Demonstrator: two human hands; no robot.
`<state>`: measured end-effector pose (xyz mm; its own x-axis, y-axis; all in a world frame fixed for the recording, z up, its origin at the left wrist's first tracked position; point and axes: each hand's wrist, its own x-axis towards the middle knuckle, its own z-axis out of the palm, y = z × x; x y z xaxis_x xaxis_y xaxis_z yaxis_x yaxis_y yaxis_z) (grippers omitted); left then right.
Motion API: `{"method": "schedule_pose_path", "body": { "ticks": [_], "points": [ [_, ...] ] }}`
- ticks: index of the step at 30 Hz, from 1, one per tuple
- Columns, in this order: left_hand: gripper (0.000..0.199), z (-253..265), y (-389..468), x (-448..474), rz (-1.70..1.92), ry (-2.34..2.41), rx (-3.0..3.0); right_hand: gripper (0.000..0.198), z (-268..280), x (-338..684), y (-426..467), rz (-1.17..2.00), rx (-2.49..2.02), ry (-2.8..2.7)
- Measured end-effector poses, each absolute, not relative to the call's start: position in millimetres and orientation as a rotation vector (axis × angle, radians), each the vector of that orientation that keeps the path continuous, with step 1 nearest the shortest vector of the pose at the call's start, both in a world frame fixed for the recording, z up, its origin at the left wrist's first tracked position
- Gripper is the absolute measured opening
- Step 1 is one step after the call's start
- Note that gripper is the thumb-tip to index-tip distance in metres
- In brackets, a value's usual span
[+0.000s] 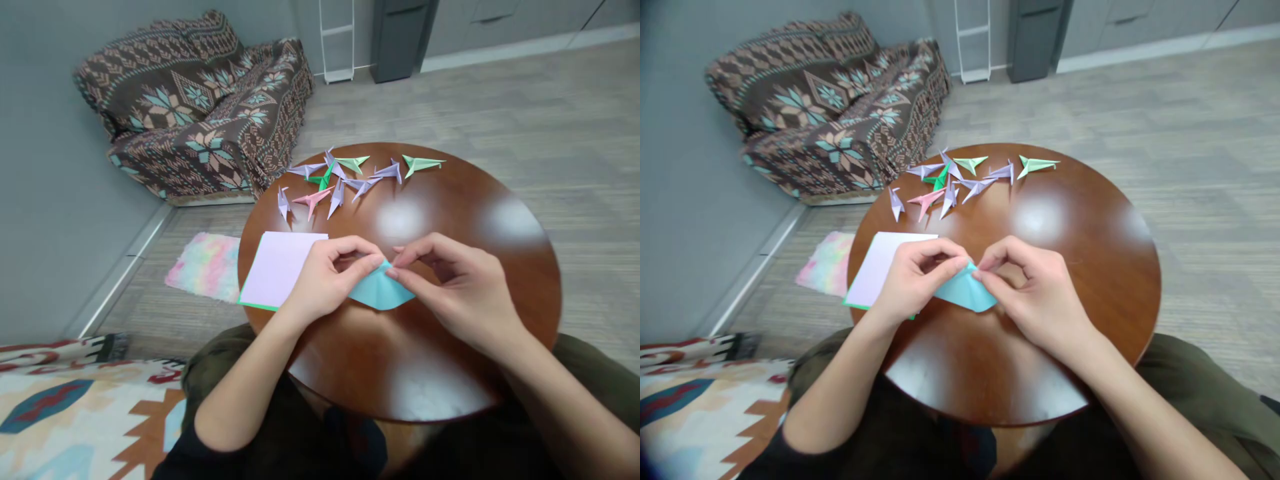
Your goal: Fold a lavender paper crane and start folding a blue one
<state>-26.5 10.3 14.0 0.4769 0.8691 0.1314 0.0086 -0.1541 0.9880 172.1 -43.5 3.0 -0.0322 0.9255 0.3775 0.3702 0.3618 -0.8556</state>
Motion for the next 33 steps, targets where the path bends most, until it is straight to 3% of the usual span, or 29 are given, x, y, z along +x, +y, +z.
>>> {"method": "schedule_pose_path", "body": {
  "ticks": [7,21,33],
  "points": [
    [0.039,5.4,12.4,-25.0,1.020,0.716,1.415,0.012,1.1,173.3,-40.8,0.714,-1.158,-1.531],
    [0.015,6.0,13.7,-27.1,0.972,0.764,1.636,0.010,8.2,174.4,-40.9,0.525,-1.173,-1.718],
    [0.009,9.0,12.4,-29.7,0.953,0.700,1.861,0.002,17.2,181.7,-36.4,0.588,-1.081,-1.883]
  ]
}}
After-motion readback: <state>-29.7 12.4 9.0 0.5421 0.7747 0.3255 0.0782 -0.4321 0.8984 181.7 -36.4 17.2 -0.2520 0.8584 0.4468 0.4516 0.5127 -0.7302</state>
